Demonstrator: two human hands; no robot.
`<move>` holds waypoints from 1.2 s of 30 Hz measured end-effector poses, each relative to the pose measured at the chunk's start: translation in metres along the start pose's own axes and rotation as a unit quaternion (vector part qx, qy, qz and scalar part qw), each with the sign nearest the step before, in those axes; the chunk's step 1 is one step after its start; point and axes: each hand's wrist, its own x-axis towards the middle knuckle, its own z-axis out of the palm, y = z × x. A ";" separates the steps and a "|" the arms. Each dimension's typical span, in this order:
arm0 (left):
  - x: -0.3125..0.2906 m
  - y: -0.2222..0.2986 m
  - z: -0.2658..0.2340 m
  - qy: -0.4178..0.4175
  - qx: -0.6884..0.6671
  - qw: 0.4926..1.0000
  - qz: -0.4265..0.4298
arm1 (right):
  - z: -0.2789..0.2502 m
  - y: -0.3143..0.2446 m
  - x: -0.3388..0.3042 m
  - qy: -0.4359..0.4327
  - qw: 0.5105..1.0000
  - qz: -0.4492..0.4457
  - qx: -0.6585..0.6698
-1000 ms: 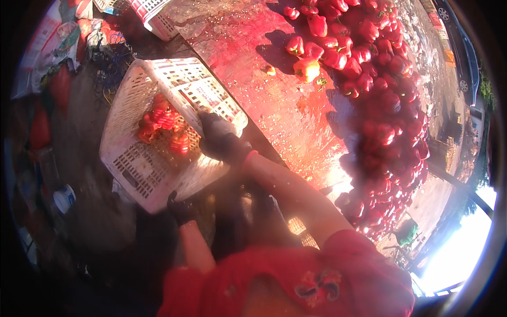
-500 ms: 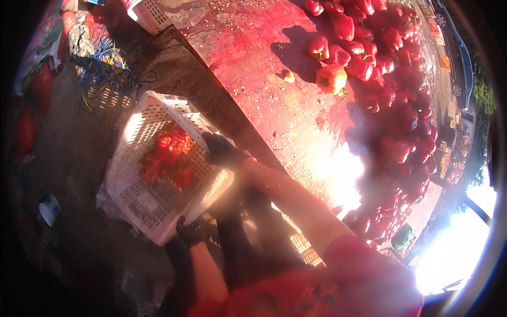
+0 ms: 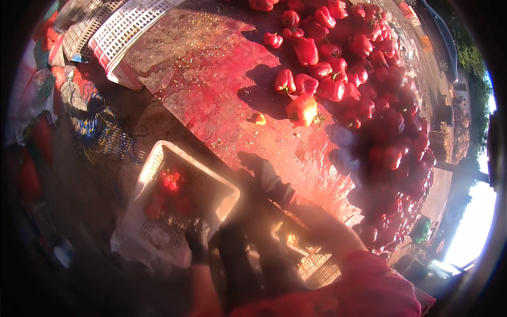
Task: The person processes peppers by cutting off the tops, removing seeds, and placing the cleaned peppers into a bin.
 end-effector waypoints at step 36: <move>0.217 0.254 0.292 0.251 0.581 0.517 0.576 | -0.275 0.127 0.250 0.211 0.806 0.047 -0.551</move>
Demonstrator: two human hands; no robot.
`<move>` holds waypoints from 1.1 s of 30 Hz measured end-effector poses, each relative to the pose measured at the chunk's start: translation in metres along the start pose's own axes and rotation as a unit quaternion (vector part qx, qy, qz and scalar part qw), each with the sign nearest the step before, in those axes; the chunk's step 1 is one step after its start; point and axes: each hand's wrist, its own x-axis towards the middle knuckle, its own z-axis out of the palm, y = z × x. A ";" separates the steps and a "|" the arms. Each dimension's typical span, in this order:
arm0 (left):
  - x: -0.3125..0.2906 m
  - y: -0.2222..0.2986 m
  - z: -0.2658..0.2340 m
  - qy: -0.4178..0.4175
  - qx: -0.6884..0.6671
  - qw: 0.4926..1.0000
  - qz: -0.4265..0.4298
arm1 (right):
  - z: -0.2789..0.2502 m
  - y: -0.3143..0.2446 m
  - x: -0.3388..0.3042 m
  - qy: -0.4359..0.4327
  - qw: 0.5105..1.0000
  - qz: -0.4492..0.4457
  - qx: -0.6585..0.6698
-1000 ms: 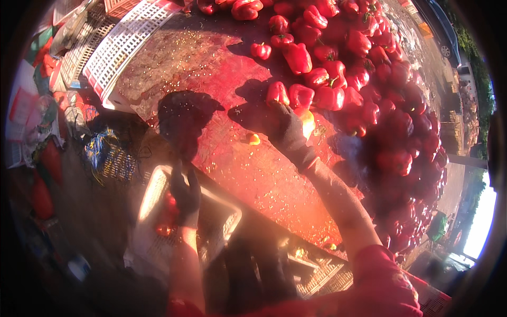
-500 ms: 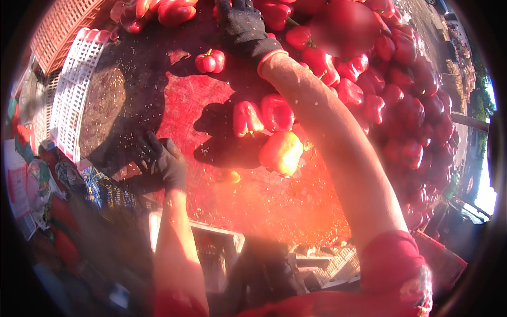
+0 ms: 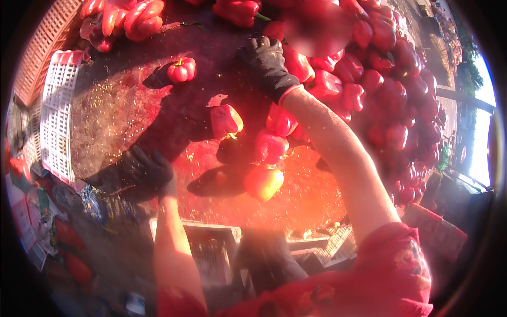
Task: The person processes peppers by cutting off the tops, removing seeds, and placing the cleaned peppers into a bin.
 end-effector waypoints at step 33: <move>0.014 0.026 -0.058 -0.056 0.064 0.996 0.007 | -0.054 0.047 -0.259 -0.099 0.990 0.025 0.093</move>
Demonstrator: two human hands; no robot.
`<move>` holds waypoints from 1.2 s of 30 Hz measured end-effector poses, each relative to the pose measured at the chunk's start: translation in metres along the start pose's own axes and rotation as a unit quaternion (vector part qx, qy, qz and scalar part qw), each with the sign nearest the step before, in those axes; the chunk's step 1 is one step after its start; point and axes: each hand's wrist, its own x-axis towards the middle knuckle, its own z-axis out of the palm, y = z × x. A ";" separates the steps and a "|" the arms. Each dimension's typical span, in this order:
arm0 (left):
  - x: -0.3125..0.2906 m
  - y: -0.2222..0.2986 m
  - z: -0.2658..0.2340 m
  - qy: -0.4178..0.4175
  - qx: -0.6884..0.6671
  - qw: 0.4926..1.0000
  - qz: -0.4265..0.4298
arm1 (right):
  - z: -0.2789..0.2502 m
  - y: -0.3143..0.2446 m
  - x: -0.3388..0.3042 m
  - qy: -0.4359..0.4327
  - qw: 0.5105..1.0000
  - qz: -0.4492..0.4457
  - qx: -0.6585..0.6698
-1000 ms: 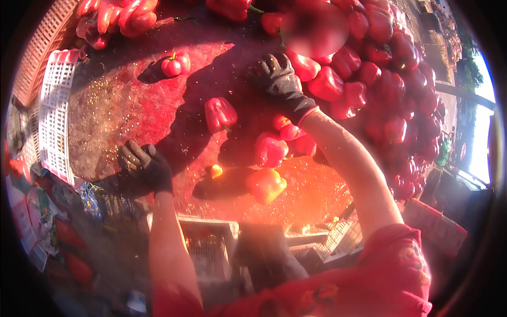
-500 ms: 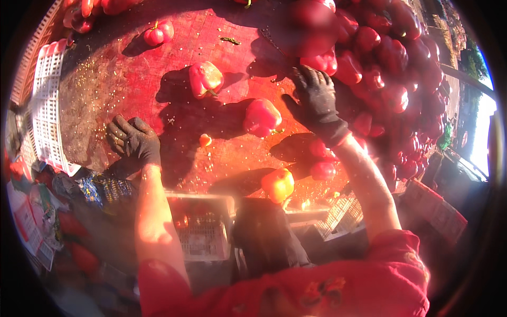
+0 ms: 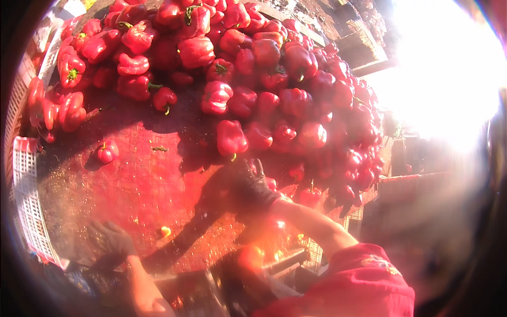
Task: The person processes peppers by cutting off the tops, removing seeds, and placing the cleaned peppers into a bin.
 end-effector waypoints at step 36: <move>-0.012 -0.021 0.042 -0.013 -0.060 0.998 -0.026 | -0.125 0.022 0.133 -0.071 0.992 0.094 0.050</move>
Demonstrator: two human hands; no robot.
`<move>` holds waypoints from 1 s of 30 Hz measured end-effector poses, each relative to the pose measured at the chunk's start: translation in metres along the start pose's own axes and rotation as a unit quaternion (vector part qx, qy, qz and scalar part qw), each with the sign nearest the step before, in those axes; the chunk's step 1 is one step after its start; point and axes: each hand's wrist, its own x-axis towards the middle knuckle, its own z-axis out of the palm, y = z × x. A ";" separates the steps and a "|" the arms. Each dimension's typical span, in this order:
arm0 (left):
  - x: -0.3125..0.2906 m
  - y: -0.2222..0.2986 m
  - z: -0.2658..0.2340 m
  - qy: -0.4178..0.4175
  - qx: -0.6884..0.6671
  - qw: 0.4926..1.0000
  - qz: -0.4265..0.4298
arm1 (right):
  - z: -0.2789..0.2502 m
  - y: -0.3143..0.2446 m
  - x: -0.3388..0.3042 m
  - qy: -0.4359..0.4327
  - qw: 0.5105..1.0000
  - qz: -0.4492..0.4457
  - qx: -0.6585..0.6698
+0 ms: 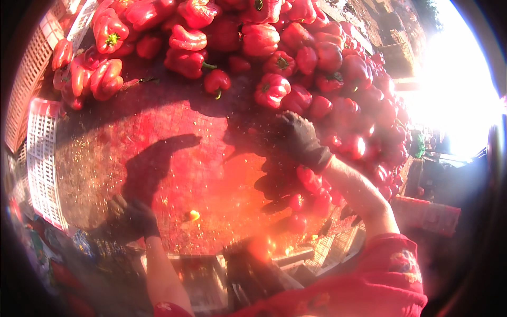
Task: The person processes peppers by cutting off the tops, removing seeds, and placing the cleaned peppers into a bin.
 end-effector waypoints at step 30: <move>0.002 0.004 -0.004 0.032 0.019 0.998 0.042 | -0.070 0.099 0.006 -0.074 0.975 0.138 -0.157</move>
